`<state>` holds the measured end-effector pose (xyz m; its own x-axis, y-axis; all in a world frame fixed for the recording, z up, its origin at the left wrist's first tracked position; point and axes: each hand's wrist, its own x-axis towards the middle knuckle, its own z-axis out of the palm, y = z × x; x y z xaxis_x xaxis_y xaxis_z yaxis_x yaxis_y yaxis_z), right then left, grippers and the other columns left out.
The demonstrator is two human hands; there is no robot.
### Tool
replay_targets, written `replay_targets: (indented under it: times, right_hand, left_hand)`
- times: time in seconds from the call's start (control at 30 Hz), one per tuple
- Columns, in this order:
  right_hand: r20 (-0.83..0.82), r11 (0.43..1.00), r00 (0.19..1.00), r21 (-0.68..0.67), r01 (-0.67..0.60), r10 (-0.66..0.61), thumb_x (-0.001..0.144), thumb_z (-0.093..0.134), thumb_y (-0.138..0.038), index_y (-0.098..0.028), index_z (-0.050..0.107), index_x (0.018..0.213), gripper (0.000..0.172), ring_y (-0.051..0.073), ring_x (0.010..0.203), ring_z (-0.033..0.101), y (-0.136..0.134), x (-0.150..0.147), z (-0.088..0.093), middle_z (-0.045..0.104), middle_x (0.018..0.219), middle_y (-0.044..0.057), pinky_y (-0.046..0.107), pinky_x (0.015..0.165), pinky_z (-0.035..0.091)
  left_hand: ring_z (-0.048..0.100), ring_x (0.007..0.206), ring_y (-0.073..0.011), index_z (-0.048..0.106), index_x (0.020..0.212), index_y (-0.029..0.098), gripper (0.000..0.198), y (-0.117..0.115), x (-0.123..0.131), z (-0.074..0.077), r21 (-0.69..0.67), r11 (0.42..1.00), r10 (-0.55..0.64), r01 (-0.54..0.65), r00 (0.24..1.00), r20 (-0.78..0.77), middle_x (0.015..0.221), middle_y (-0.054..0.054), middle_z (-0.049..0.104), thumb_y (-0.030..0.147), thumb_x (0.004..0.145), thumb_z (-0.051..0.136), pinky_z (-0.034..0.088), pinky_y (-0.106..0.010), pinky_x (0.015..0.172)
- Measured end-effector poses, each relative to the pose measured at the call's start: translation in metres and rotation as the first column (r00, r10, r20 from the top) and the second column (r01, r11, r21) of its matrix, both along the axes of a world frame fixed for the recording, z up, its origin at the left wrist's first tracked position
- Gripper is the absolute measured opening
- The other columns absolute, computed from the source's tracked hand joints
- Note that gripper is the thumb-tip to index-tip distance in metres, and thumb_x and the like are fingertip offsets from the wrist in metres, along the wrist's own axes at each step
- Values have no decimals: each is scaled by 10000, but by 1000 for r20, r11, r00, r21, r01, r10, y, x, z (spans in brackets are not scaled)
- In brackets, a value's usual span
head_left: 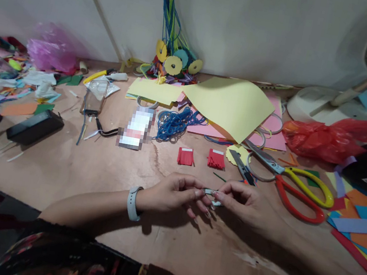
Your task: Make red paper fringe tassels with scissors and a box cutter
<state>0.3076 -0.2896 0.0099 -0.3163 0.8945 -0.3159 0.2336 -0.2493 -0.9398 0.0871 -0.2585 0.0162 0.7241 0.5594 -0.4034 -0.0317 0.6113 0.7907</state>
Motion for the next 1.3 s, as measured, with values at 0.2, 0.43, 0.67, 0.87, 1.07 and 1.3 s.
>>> replay_targets:
  times: [0.2, 0.43, 0.67, 0.87, 1.07, 1.3]
  right_hand:
    - [51, 998, 999, 55, -14, 11, 874, 606, -573, -172, 617, 756, 419, 104, 589, 465, 1, -2, 4, 573, 661, 5, 228, 508, 328]
    - [102, 993, 994, 115, 26, -38, 870, 611, -515, -171, 640, 743, 368, 107, 574, 427, -3, -6, 5, 550, 627, 3, 225, 483, 309]
    - [144, 993, 990, 120, -16, -1, 874, 598, -493, -167, 652, 751, 352, 101, 555, 417, -4, -7, 5, 542, 609, -6, 225, 478, 300]
    - [107, 995, 994, 99, 9, -19, 899, 573, -535, -156, 689, 867, 398, 122, 630, 510, -4, -5, 3, 642, 710, 40, 236, 546, 374]
    - [9, 998, 1000, 64, 23, -23, 868, 609, -509, -155, 699, 881, 366, 140, 659, 577, 1, -4, 9, 686, 768, 61, 246, 568, 413]
    - [62, 996, 996, 67, 55, -59, 841, 616, -450, -161, 754, 889, 324, 116, 544, 483, 1, 0, 22, 630, 653, 32, 242, 477, 344]
  left_hand:
    - [715, 842, -148, 674, 999, 104, 402, -1, -1, 0, -2, 1000, 7, -7, 1000, -5, 1025, -130, 716, 467, 834, 725, 566, -220, 660]
    - [721, 810, -177, 686, 995, 106, 430, -1, -1, 3, -40, 998, 38, -39, 999, -13, 946, -112, 741, 394, 717, 844, 589, -281, 668]
    - [723, 752, -152, 706, 962, 82, 440, -4, 1, -5, -58, 996, 60, -62, 998, -37, 870, -114, 746, 458, 754, 802, 558, -231, 641]
    - [730, 807, -168, 698, 967, 89, 419, -5, 1, -4, 57, 987, 153, -151, 988, -33, 995, -144, 744, 452, 777, 784, 575, -243, 654]
    - [731, 818, -171, 710, 1018, 97, 429, -9, 1, -3, 139, 972, 192, -187, 981, -26, 1004, -142, 750, 468, 807, 752, 572, -241, 653]
    - [734, 788, -163, 716, 1054, 105, 408, -10, -1, -2, 390, 908, 186, -156, 982, -41, 959, -139, 767, 469, 876, 675, 592, -255, 681]
